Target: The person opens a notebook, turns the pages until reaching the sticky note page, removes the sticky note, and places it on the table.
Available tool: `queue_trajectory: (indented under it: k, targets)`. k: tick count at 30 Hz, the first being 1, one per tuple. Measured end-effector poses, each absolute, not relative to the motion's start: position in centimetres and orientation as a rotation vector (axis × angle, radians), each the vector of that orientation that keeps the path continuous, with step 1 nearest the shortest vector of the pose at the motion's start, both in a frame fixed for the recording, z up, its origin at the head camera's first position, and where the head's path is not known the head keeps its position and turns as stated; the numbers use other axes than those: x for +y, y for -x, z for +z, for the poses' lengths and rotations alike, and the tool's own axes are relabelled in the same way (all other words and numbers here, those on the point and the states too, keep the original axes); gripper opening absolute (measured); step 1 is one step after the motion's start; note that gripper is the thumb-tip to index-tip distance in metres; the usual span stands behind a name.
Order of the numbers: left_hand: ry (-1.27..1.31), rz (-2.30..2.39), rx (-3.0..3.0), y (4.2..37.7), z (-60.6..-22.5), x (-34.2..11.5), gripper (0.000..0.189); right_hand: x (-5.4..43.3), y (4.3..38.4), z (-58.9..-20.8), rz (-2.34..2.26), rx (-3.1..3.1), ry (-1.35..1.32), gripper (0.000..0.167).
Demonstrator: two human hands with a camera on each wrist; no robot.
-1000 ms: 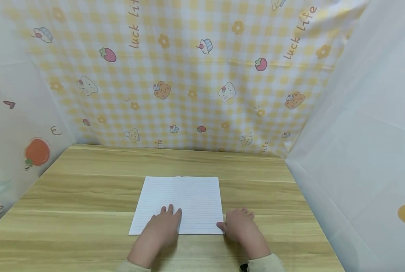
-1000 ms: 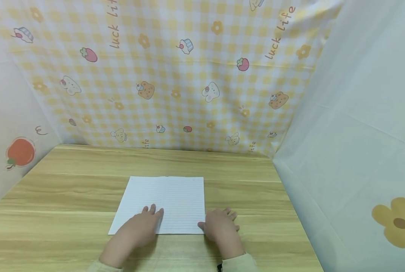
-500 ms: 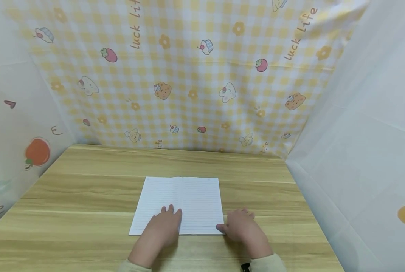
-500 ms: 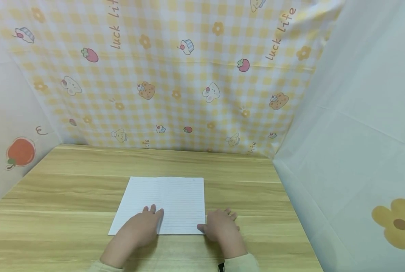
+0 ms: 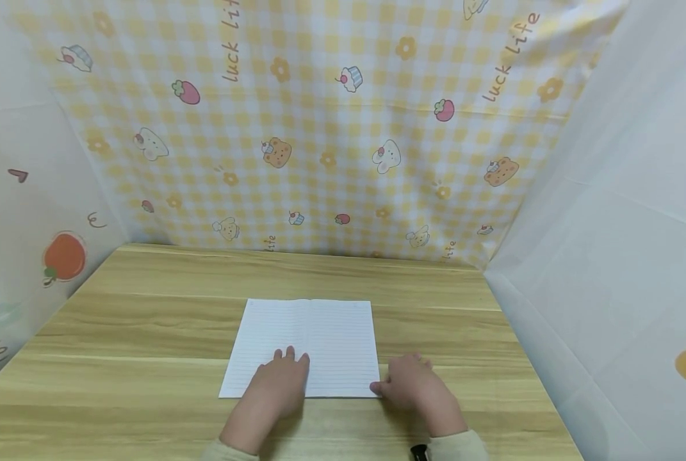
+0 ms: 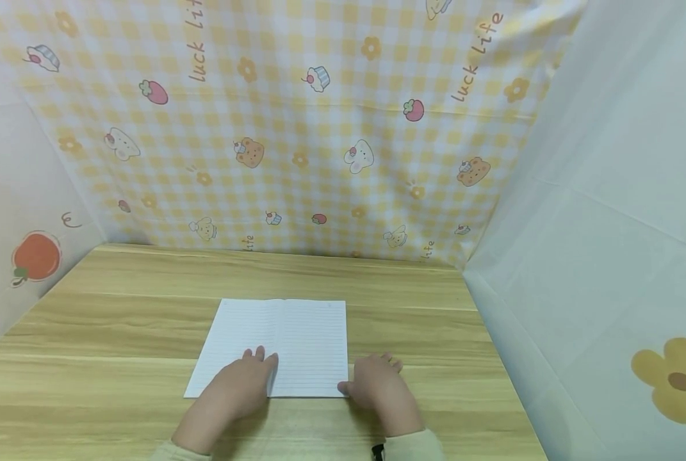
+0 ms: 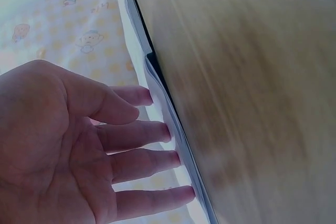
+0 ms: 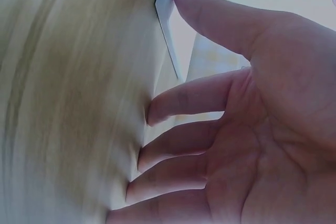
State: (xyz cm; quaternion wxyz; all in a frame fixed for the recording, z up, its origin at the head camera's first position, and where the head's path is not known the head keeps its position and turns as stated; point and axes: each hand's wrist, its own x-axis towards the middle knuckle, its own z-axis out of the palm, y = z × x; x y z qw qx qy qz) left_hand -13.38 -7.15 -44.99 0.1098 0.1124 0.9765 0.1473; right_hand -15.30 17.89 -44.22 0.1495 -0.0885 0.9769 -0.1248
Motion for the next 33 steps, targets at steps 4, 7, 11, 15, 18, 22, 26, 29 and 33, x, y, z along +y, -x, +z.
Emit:
queue_trajectory:
  k: [4, 7, 11, 15, 18, 22, 26, 29, 33]
  targets:
    - [-0.326, 0.432, 2.875, 13.36, -45.03, -7.06, 0.045, 17.78, 15.22, -44.21, -0.348, 2.817, 0.25, 0.05]
    - [-0.325, 0.427, 2.879, 13.36, -45.02, -7.0, 0.045, 17.71, 15.24, -44.22, -0.338, 2.817, 0.244, 0.05]
    - [-0.325, 0.415, 2.882, 13.38, -45.08, -6.94, 0.045, 17.67, 15.3, -44.28, -0.34, 2.814, 0.236, 0.049]
    - [-0.335, 0.409, 2.904, 13.37, -45.22, -6.92, 0.042, 17.65, 15.3, -44.31, -0.358, 2.811, 0.223, 0.048]
    - [-0.341, 0.416, 2.929, 13.31, -45.27, -6.87, 0.042, 17.58, 15.25, -44.26, -0.368, 2.813, 0.225, 0.048]
    - [-0.333, 0.411, 2.95, 13.24, -45.27, -6.76, 0.051, 17.41, 15.21, -44.23, -0.362, 2.822, 0.232, 0.049]
    - [-0.31, 0.408, 2.935, 13.24, -45.23, -6.6, 0.066, 17.17, 15.26, -44.38, -0.34, 2.828, 0.224, 0.051]
    - [-0.29, 0.418, 2.916, 13.28, -45.12, -6.54, 0.078, 17.05, 15.37, -44.52, -0.326, 2.824, 0.212, 0.055]
    - [-0.282, 0.417, 2.915, 13.24, -44.96, -6.47, 0.085, 17.04, 15.54, -44.66, -0.3, 2.823, 0.214, 0.058]
